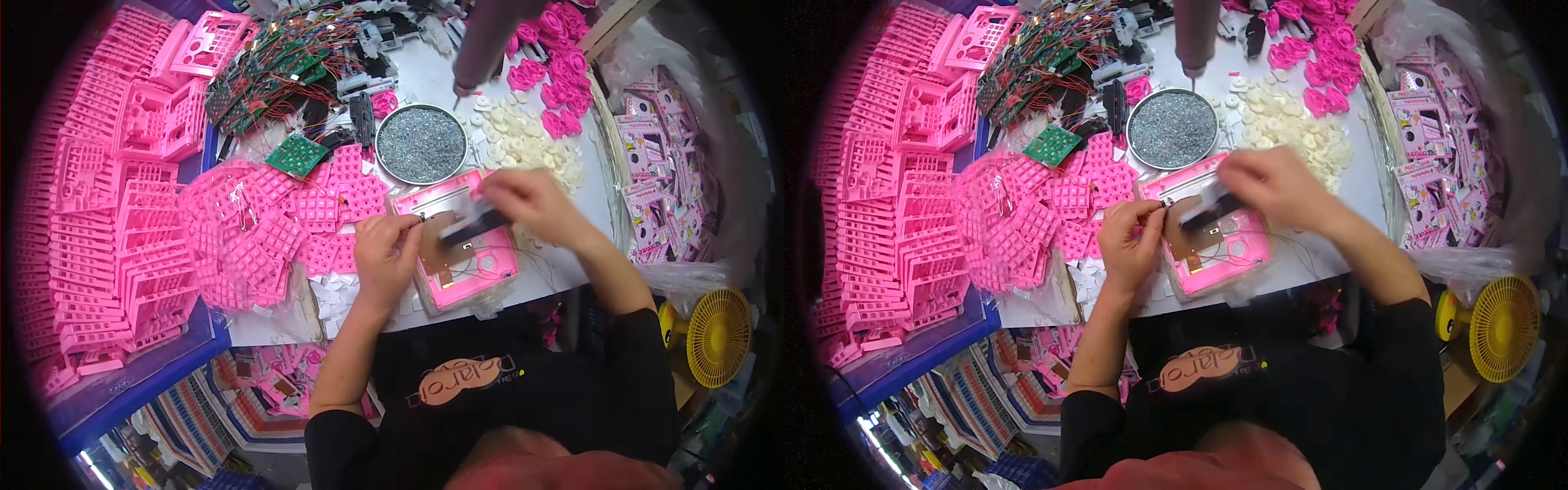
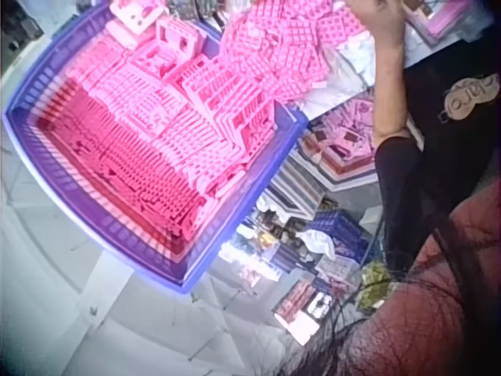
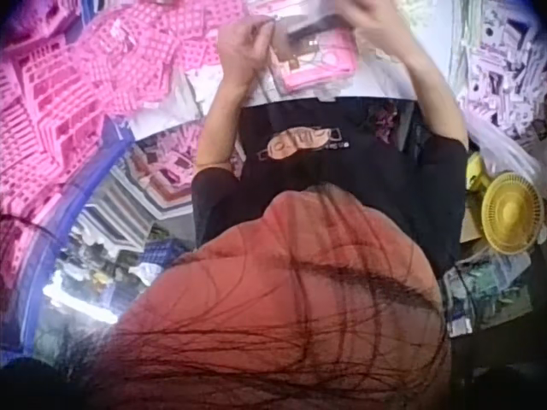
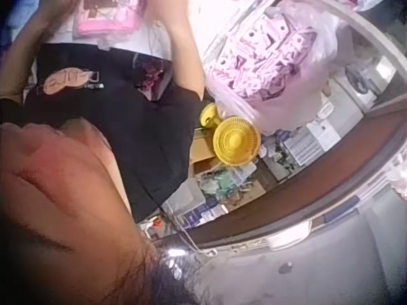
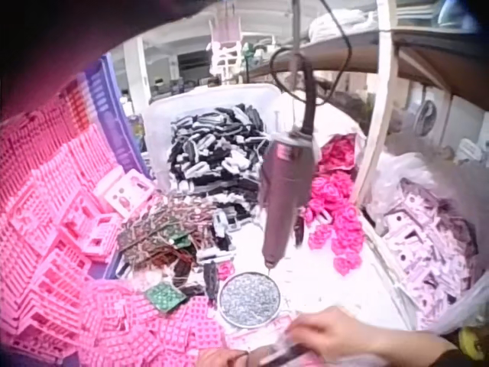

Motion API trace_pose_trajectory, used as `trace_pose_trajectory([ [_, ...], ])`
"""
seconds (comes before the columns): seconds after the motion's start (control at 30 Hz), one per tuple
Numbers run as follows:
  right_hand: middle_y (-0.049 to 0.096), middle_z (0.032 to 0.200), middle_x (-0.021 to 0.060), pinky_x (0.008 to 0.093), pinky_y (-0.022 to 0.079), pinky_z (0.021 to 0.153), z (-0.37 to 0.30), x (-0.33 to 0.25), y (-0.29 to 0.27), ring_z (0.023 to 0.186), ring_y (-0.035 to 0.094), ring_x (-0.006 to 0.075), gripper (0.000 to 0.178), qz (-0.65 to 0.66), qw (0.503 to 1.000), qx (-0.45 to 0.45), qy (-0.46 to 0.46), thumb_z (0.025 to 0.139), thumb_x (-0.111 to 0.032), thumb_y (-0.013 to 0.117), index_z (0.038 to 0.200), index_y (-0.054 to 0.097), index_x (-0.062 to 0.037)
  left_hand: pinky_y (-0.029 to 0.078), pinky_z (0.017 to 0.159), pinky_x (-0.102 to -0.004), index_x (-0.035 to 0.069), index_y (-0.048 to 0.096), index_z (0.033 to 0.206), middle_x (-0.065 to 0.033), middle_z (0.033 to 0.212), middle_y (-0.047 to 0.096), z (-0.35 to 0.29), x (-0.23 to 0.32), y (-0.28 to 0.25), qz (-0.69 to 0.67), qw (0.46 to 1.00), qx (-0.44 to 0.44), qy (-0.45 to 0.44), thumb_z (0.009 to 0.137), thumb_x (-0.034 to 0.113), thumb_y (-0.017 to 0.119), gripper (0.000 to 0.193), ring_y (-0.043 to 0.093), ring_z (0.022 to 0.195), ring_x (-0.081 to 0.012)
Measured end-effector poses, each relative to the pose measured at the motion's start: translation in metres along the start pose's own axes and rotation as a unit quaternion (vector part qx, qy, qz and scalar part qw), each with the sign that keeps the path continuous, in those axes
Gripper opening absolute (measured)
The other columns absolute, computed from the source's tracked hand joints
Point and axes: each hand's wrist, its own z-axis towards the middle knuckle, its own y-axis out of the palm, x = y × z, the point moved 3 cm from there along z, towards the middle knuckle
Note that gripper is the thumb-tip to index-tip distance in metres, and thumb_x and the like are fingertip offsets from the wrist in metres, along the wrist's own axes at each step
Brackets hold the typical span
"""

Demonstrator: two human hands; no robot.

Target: Assembling a pink electronic toy by installing internal components and securing the housing with screws.

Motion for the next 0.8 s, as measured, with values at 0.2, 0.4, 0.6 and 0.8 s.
trace_pose_trajectory([
  [0.2, 0.066, 0.073, 0.0111, 0.0427, 0.052, 0.062, 0.009, -0.017, 0.027, 0.071, 0.067, 0.0300, 0.036, -0.238, 0.963, 0.087, -0.095, 0.090, -0.040, 0.069, 0.108, 0.067, -0.0083, 0.043, 0.074, -0.0365, 0.009, 0.072, 0.086, -0.0049, 0.077, 0.068, 0.009, 0.000, -0.009, -0.004, 0.998, -0.062, -0.002, 0.081, 0.010, 0.077, 0.007, 0.061, 0.070, -0.0225],
  [0.4, 0.064, 0.111, 0.0148, 0.0443, 0.050, 0.089, 0.010, 0.007, 0.029, 0.105, 0.060, 0.0364, 0.057, -0.148, 0.954, -0.074, -0.250, 0.069, -0.020, 0.084, 0.119, 0.061, -0.0044, 0.045, 0.072, -0.0365, 0.008, 0.074, 0.089, -0.0069, 0.077, 0.069, 0.025, 0.005, -0.009, 0.033, 0.989, -0.131, 0.057, 0.081, 0.009, 0.077, 0.009, 0.063, 0.071, -0.0236],
  [0.6, 0.063, 0.111, 0.0127, 0.0447, 0.048, 0.092, 0.014, 0.001, 0.034, 0.104, 0.058, 0.0342, 0.052, -0.134, 0.951, -0.088, -0.265, 0.069, -0.014, 0.081, 0.116, 0.062, -0.0049, 0.045, 0.073, -0.0387, 0.007, 0.073, 0.088, -0.0067, 0.078, 0.069, 0.041, 0.012, -0.009, 0.088, 0.968, -0.198, 0.129, 0.079, 0.011, 0.077, 0.011, 0.063, 0.072, -0.0248],
  [0.8, 0.060, 0.115, 0.0100, 0.0439, 0.047, 0.094, 0.011, -0.002, 0.035, 0.109, 0.055, 0.0337, 0.048, -0.156, 0.936, -0.099, -0.301, 0.070, -0.010, 0.077, 0.115, 0.061, -0.0076, 0.046, 0.074, -0.0392, 0.006, 0.070, 0.103, -0.0087, 0.085, 0.070, 0.021, 0.029, -0.007, 0.178, 0.946, -0.168, 0.212, 0.084, 0.010, 0.071, 0.019, 0.064, 0.074, -0.0261],
])
